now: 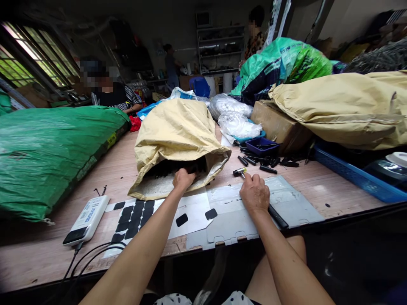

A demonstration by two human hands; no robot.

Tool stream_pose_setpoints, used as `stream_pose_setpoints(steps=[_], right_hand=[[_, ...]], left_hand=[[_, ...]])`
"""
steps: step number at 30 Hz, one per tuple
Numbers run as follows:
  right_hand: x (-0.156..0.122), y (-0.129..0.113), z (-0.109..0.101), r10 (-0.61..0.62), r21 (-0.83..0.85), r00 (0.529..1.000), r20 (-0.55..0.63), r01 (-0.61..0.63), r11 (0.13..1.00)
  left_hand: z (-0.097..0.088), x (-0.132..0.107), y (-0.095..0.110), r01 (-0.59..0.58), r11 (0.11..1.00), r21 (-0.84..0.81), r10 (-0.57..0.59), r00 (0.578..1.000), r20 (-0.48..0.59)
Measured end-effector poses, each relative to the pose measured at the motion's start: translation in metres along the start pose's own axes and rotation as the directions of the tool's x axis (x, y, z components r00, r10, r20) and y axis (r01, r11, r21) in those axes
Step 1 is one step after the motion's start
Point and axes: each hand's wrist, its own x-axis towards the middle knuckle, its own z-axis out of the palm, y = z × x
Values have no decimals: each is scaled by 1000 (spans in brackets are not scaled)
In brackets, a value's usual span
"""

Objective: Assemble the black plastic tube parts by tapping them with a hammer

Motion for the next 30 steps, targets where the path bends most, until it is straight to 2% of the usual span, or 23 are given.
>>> stream_pose_setpoints(steps=[3, 5, 8, 11, 13, 15, 23, 26, 28, 30], right_hand=[[0, 0, -1, 4, -3, 1000, 12, -4, 1000], [0, -1, -2, 7, -6, 1000, 16, -7, 1000], [0, -1, -3, 6, -6, 1000, 17, -6, 1000], [0, -1, -2, 6, -6, 1000, 12, -6, 1000], [0, -1, -2, 10, -5, 1000, 11, -10, 1000], [-1, -1, -3, 14, -1, 1000, 17, -14, 1000], [3, 1, -7, 42, 61, 996, 81, -47, 997], [4, 5, -15, 46, 154, 993, 112, -63, 986], [-2, 6, -26, 61, 262, 995, 75, -78, 962], [-13, 4, -39, 66, 423, 997, 30, -73, 903]], left_hand=[[-12, -15, -10, -95, 995, -24, 95, 995, 27], [-19, -32, -16, -228, 971, -67, 228, 974, -17], [-22, -64, -27, -472, 866, -167, 469, 881, -57], [-14, -92, -36, -573, 771, -278, 610, 790, 64], [-6, -104, -41, -574, 765, -292, 624, 772, 117], [1, -109, -44, -571, 772, -279, 619, 776, 125], [10, -105, -49, -575, 767, -283, 622, 775, 111], [12, -103, -51, -577, 765, -286, 623, 776, 101], [13, -103, -51, -575, 763, -296, 623, 776, 100], [14, -103, -52, -572, 762, -305, 622, 777, 97]])
